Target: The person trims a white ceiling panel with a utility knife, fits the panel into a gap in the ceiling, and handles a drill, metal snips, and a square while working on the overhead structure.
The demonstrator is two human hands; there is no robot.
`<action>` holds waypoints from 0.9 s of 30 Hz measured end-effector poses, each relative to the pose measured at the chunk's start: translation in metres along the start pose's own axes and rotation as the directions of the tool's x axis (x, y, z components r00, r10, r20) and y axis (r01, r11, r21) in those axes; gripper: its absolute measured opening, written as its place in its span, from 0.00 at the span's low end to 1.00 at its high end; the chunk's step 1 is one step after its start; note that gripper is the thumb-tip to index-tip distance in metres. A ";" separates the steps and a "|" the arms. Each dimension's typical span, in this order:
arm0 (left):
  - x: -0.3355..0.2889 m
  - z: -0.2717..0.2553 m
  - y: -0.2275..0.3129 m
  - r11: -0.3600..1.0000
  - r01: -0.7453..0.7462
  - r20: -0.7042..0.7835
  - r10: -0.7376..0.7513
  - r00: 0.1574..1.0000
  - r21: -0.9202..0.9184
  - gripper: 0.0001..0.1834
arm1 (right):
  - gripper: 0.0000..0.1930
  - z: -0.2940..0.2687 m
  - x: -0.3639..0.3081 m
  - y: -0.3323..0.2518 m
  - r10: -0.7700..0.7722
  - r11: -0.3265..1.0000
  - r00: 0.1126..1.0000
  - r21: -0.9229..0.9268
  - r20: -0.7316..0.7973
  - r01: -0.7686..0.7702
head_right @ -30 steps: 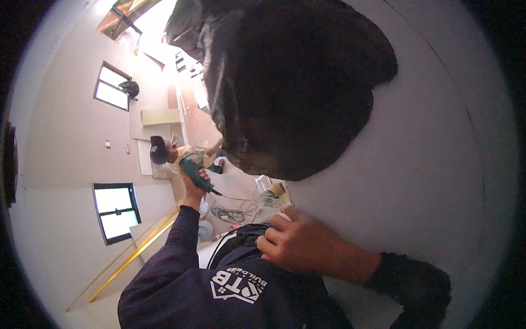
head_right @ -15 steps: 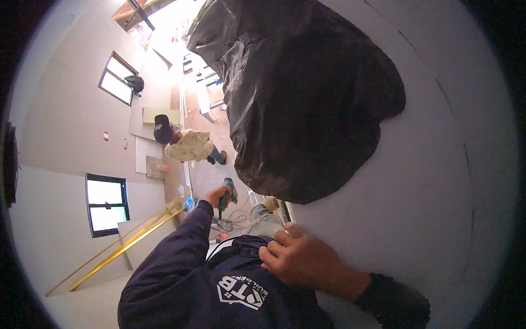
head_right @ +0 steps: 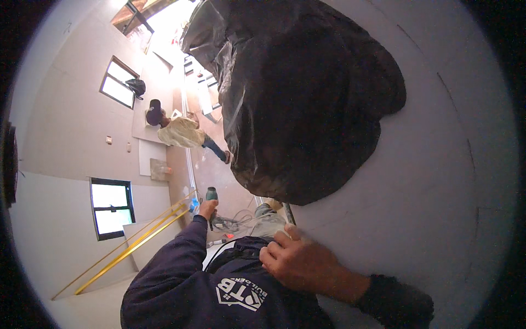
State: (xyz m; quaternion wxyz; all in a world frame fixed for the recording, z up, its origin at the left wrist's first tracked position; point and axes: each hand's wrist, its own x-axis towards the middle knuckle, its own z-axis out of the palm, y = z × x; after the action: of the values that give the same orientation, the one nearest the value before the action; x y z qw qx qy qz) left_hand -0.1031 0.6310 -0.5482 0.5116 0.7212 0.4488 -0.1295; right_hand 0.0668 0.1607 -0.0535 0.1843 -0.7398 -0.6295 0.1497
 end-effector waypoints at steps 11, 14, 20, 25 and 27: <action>-0.011 0.026 0.057 0.951 0.238 -0.093 -0.259 0.961 -0.196 0.19 | 0.14 0.009 -0.014 0.007 0.011 0.998 1.000 -0.059 -0.018 -0.012; -0.011 0.037 0.069 0.947 0.188 -0.140 -0.230 0.963 -0.261 0.20 | 0.13 0.009 -0.017 0.009 0.010 0.999 0.999 -0.048 -0.033 -0.012; -0.001 0.007 0.083 0.879 0.148 -0.066 -0.198 0.978 -0.453 0.16 | 0.10 0.001 -0.013 0.012 -0.007 1.000 0.998 -0.024 -0.068 0.006; -0.006 0.004 0.116 0.834 0.037 -0.097 -0.108 0.989 -0.550 0.12 | 0.14 -0.005 -0.008 0.013 0.011 0.998 0.999 -0.066 -0.033 -0.013; -0.007 -0.002 0.120 0.836 0.052 -0.089 -0.120 0.989 -0.547 0.11 | 0.14 -0.005 -0.008 0.014 0.007 0.998 1.000 -0.061 -0.030 -0.009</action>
State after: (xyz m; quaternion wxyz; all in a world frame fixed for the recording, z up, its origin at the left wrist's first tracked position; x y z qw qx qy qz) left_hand -0.0138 0.6199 -0.4679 0.6608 0.5324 0.5286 0.0232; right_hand 0.0800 0.1508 -0.0555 0.1705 -0.7497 -0.6281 0.1201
